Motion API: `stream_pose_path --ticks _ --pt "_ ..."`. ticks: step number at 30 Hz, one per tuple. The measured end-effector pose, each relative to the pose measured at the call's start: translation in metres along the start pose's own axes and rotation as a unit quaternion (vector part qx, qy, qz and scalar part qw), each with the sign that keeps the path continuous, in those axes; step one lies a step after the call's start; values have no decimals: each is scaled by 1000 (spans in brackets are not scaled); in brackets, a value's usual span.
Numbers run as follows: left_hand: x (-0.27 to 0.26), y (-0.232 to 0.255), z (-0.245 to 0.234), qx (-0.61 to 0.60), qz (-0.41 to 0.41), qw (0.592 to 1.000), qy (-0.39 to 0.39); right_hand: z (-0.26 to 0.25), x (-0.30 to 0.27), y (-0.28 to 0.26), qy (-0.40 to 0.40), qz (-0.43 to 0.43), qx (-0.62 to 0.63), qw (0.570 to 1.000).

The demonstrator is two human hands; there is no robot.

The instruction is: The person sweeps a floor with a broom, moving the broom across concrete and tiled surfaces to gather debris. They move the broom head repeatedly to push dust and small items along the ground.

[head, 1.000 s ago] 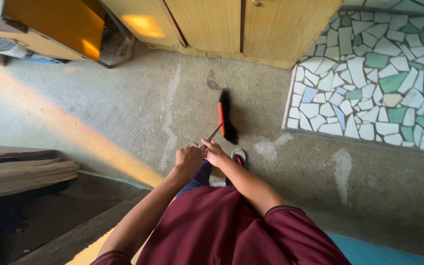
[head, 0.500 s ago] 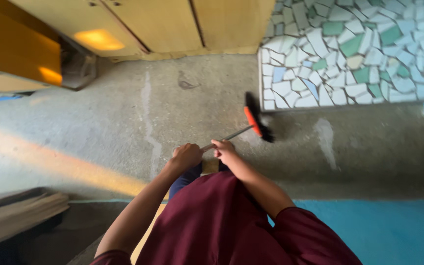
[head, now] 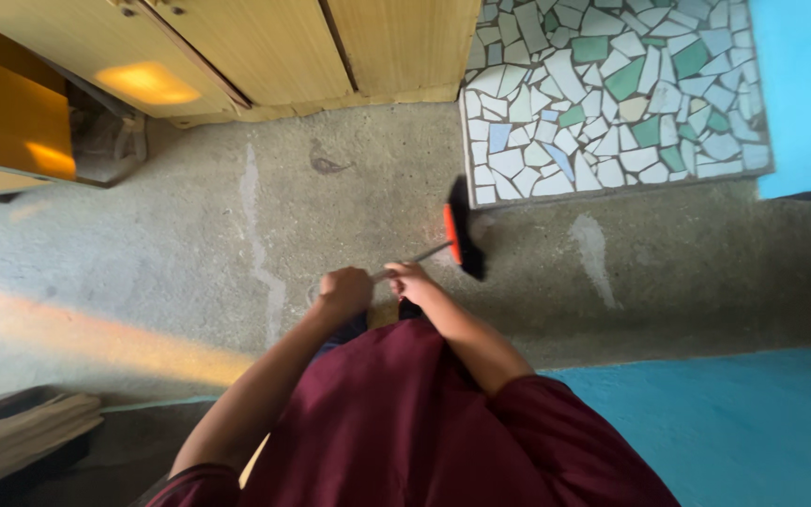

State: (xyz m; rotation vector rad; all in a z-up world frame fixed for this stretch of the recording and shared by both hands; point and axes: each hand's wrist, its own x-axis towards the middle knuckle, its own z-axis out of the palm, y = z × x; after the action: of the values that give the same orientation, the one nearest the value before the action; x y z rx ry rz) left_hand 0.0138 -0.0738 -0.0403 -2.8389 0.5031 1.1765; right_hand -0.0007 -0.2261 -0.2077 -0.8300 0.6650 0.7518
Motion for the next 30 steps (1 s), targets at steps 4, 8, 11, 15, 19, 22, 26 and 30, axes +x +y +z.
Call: stream_pose_path --ticks 4,8,11,15,19,22,26,30 --pt "-19 -22 -16 -5 -32 999 30 41 26 -7 -36 91 -35 995" --pt "-40 -38 -26 -26 -72 994 76 64 43 -1 -57 90 -98 989" --pt "-55 -38 -39 -56 -95 989 103 76 53 2 -61 88 -100 989" --pt "-63 -30 -57 -85 -91 987 99 65 54 -1 -70 93 -85 989" --pt "-48 -17 -63 -83 -61 991 88 39 45 -10 -5 64 -70 995" --pt "-25 -8 -60 -77 -33 993 78 19 38 -20 66 13 -68 995" --pt "12 7 -42 -99 -3 993 67 -17 28 -36 96 -26 -118 988" --pt "31 10 -10 -120 -23 991 48 -24 27 -39 90 45 -157 982"
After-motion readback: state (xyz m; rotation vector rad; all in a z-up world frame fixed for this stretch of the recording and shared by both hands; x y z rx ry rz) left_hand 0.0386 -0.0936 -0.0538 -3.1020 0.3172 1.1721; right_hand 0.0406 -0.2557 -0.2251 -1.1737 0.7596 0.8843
